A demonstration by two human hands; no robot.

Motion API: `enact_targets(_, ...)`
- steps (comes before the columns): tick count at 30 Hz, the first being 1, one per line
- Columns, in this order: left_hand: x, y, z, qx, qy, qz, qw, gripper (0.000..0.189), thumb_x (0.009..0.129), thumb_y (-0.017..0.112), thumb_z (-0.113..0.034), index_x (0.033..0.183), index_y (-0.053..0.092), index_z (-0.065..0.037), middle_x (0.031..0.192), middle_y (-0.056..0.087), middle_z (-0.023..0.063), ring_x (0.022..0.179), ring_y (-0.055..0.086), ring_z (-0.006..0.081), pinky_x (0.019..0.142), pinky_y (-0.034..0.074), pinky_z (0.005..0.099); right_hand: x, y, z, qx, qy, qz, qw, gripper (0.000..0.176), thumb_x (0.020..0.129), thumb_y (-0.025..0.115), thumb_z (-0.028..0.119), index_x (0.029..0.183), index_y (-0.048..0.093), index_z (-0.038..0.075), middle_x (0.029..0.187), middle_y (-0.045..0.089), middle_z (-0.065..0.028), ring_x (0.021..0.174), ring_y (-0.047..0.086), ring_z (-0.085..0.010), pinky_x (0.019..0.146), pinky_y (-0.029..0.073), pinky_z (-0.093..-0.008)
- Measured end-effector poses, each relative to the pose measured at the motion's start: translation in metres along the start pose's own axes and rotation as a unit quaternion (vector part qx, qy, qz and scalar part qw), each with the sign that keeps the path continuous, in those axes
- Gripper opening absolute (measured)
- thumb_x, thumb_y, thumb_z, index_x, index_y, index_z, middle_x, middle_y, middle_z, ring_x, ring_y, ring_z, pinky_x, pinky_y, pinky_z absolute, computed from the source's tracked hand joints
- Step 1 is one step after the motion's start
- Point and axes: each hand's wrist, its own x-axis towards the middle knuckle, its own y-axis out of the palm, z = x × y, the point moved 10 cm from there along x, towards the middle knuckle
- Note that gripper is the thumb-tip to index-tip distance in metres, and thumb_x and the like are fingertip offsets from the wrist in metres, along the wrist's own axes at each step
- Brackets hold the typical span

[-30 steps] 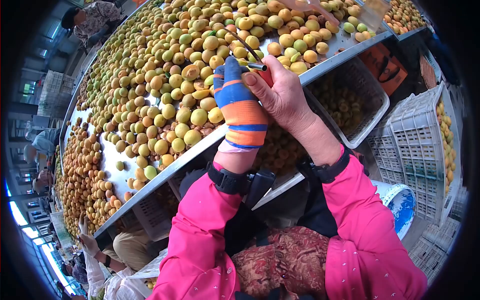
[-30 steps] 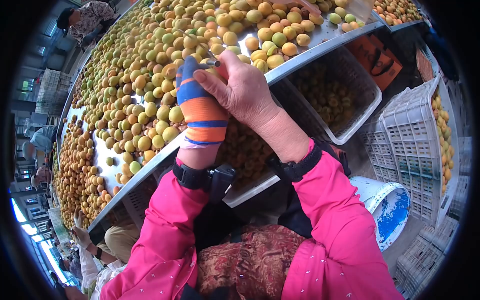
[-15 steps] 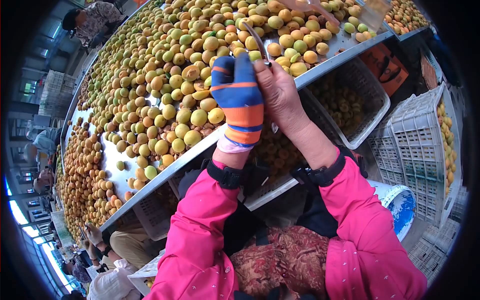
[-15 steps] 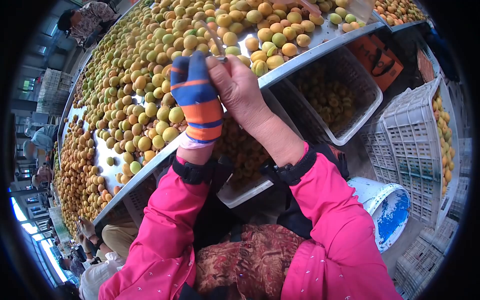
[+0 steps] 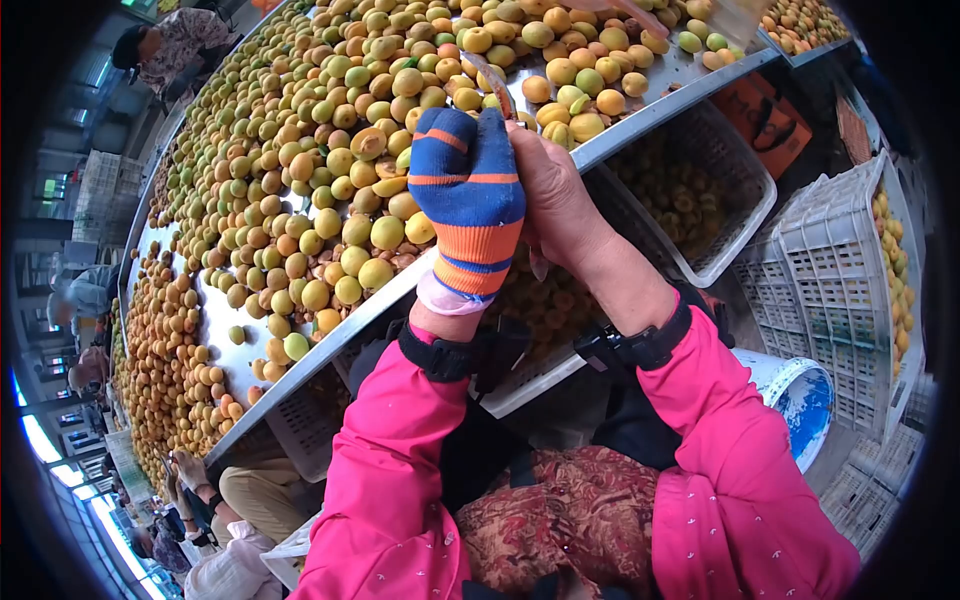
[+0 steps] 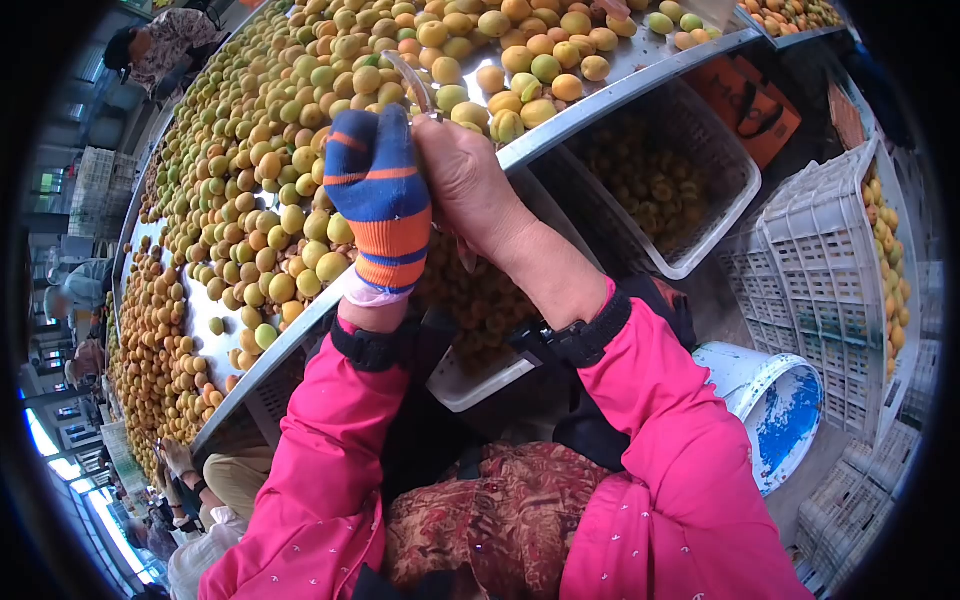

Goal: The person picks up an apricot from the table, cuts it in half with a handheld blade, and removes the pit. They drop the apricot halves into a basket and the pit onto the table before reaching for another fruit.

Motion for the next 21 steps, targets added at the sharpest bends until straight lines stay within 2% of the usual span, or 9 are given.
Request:
enact_targets(7,-0.001,-0.007,-0.014,0.015,0.068,0.022,0.997,0.018,0.08,0.058,0.001,0.069,0.045,-0.003,0.068,0.042,0.0001,0.064,0.04,0.0086,0.059,0.036,0.0242,-0.005,0.014,-0.016,0.022,0.084,0.063,0.994,0.045,0.085,0.047,0.053,0.082,0.053,0.008,0.058,0.05,0.0029,0.043,0.044,-0.0064,0.039,0.034,-0.0204)
enact_targets(9,-0.001,-0.007,-0.011,0.018,0.058,0.025,0.998,0.016,0.082,0.057,-0.002,0.071,0.046,-0.004,0.069,0.044,0.0004,0.064,0.042,0.0086,0.059,0.037,0.0244,0.003,0.01,-0.009,-0.03,0.011,0.04,0.999,0.05,0.083,0.047,0.057,0.083,0.052,0.007,0.059,0.052,-0.0001,0.047,0.049,-0.011,0.043,0.038,-0.0238)
enact_targets(11,-0.015,-0.015,0.051,-0.204,-0.255,-0.102,0.94,0.012,0.087,0.052,-0.011,0.078,0.049,-0.005,0.073,0.049,0.0019,0.066,0.047,0.0101,0.061,0.04,0.0249,0.012,0.009,0.0,-0.084,-0.063,0.022,0.994,0.055,0.082,0.047,0.06,0.084,0.051,0.005,0.061,0.054,-0.003,0.051,0.055,-0.0155,0.046,0.043,-0.0272)
enact_targets(13,-0.028,-0.01,0.085,-0.272,-0.306,-0.121,0.904,0.016,0.089,0.048,-0.019,0.085,0.052,-0.005,0.078,0.053,0.0037,0.07,0.05,0.012,0.063,0.043,0.026,0.001,0.01,0.036,-0.453,-0.257,-0.062,0.851,0.061,0.079,0.049,0.063,0.085,0.05,0.002,0.064,0.057,-0.0113,0.063,0.061,-0.0277,0.057,0.047,-0.0357)
enact_targets(15,-0.054,0.015,0.109,-0.467,-0.431,-0.134,0.76,0.015,0.089,0.047,-0.017,0.086,0.052,-0.003,0.075,0.052,0.0036,0.064,0.051,0.0154,0.058,0.043,0.0281,0.0,0.011,0.033,-0.468,-0.242,-0.06,0.848,0.058,0.079,0.053,0.06,0.082,0.05,0.002,0.067,0.058,-0.0172,0.069,0.06,-0.0365,0.06,0.048,-0.0414)
enact_targets(17,-0.058,0.01,0.111,-0.435,-0.428,-0.161,0.776,0.02,0.091,0.044,-0.02,0.086,0.052,-0.003,0.078,0.052,0.0035,0.069,0.052,0.0163,0.06,0.044,0.0309,0.001,0.008,0.03,-0.426,-0.227,-0.066,0.873,0.051,0.08,0.057,0.052,0.081,0.052,0.001,0.069,0.059,-0.015,0.066,0.061,-0.0292,0.06,0.048,-0.0365)
enact_targets(18,-0.033,-0.009,0.089,-0.223,-0.305,-0.093,0.921,0.018,0.09,0.045,-0.018,0.09,0.054,-0.002,0.082,0.054,0.0061,0.073,0.054,0.0188,0.065,0.045,0.0314,0.0,0.01,0.03,-0.427,-0.227,-0.066,0.873,0.051,0.08,0.057,0.052,0.081,0.052,0.001,0.069,0.059,-0.015,0.066,0.061,-0.0292,0.06,0.048,-0.0365)
enact_targets(19,-0.014,-0.012,0.056,0.007,-0.156,-0.017,0.988,0.017,0.088,0.046,-0.015,0.093,0.055,-0.002,0.086,0.056,0.0087,0.076,0.055,0.0213,0.069,0.046,0.0319,-0.001,0.007,0.03,-0.338,-0.221,-0.07,0.912,0.047,0.081,0.057,0.048,0.082,0.054,0.001,0.069,0.06,-0.0124,0.066,0.061,-0.0248,0.06,0.048,-0.0341)
enact_targets(21,-0.008,-0.005,0.027,0.19,-0.077,0.027,0.978,0.012,0.087,0.047,-0.011,0.088,0.055,-0.002,0.085,0.055,0.008,0.076,0.054,0.0176,0.066,0.045,0.0301,0.001,0.002,0.027,-0.246,-0.213,-0.075,0.942,0.044,0.082,0.058,0.044,0.083,0.055,0.0,0.069,0.06,-0.0098,0.065,0.06,-0.0203,0.061,0.047,-0.0317)
